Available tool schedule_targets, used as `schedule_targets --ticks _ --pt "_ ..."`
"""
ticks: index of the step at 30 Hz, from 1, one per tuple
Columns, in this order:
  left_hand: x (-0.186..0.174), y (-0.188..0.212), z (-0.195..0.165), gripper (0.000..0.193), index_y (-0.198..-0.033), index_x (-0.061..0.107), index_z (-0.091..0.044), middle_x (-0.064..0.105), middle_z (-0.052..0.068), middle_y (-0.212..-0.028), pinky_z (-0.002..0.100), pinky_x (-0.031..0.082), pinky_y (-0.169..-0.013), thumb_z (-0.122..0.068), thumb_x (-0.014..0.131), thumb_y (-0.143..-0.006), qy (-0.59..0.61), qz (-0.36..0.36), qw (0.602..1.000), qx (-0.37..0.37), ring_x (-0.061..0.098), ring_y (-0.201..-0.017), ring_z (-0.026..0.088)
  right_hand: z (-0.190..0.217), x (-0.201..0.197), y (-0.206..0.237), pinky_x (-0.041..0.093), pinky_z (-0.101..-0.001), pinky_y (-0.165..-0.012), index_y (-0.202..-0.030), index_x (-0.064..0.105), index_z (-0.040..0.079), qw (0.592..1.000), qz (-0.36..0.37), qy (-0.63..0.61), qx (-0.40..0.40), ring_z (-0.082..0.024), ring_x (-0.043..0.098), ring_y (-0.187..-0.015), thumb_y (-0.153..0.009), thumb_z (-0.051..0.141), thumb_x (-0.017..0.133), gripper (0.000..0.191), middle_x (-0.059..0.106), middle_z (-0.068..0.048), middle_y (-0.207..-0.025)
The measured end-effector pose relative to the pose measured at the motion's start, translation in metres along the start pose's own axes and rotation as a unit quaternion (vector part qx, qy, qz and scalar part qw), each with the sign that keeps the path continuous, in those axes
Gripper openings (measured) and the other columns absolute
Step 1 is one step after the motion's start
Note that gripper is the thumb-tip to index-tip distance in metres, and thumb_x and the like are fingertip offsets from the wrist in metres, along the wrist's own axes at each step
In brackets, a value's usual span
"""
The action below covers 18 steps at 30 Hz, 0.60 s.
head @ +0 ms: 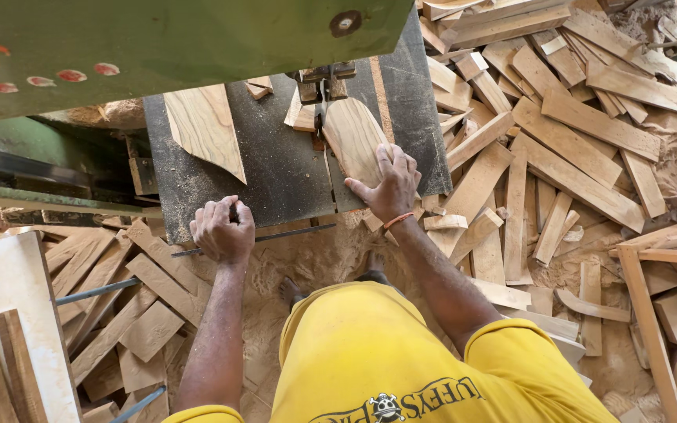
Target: The person cuts curved shapes from wooden boards on a bandsaw, guiding each board by hand through the blade and turning the wood to follow a curved line. They set cut pieces aside, pick up new boards from the scrap-covered floor, and repeat the cutting cycle.
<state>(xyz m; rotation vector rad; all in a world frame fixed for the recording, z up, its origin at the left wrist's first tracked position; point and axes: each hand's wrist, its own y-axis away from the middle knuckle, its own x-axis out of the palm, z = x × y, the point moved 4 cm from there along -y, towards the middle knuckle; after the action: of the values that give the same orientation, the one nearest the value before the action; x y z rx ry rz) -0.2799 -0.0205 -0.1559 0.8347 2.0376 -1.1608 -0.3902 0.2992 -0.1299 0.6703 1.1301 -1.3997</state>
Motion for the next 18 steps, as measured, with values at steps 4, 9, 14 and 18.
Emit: schedule_targets --ticks 4,9,14,18 --pt "-0.005 -0.001 0.001 0.01 -0.097 0.079 -0.015 0.072 0.0 -0.087 0.037 0.048 -0.081 -0.018 0.073 -0.09 0.005 -0.004 1.0 0.003 0.064 -0.083 0.018 0.008 -0.002 0.009 0.039 -0.0512 -0.105 -0.136 0.06 0.0 1.0 0.0 -0.002 0.012 -0.038 0.047 -0.128 -0.066 0.058 0.092 0.097 0.053 -0.022 -0.14" --pt "-0.01 -0.004 0.002 0.011 -0.098 0.079 -0.016 0.072 0.0 -0.089 0.037 0.048 -0.081 -0.019 0.073 -0.09 0.001 -0.006 1.0 0.002 0.064 -0.083 0.018 0.019 -0.002 0.009 0.039 -0.0519 -0.105 -0.136 0.06 0.0 1.0 -0.017 -0.005 0.008 -0.038 0.047 -0.128 -0.067 0.059 0.093 0.096 0.054 -0.022 -0.139" --pt "-0.017 -0.007 0.003 0.01 -0.097 0.079 -0.016 0.072 0.0 -0.089 0.038 0.048 -0.081 -0.02 0.073 -0.09 0.001 -0.004 1.0 0.004 0.064 -0.083 0.019 0.027 0.0 0.016 0.04 -0.0517 -0.104 -0.136 0.06 0.001 1.0 -0.021 -0.01 0.018 -0.038 0.048 -0.127 -0.067 0.06 0.092 0.096 0.054 -0.022 -0.137" --pt "-0.02 -0.011 0.004 0.009 -0.096 0.079 -0.016 0.071 0.0 -0.088 0.039 0.047 -0.08 -0.02 0.073 -0.089 0.002 -0.005 1.0 0.003 0.064 -0.084 0.02 0.036 0.006 0.014 0.041 -0.0515 -0.104 -0.135 0.06 0.003 0.999 -0.01 -0.004 0.045 -0.037 0.048 -0.127 -0.064 0.063 0.092 0.098 0.054 -0.022 -0.137"
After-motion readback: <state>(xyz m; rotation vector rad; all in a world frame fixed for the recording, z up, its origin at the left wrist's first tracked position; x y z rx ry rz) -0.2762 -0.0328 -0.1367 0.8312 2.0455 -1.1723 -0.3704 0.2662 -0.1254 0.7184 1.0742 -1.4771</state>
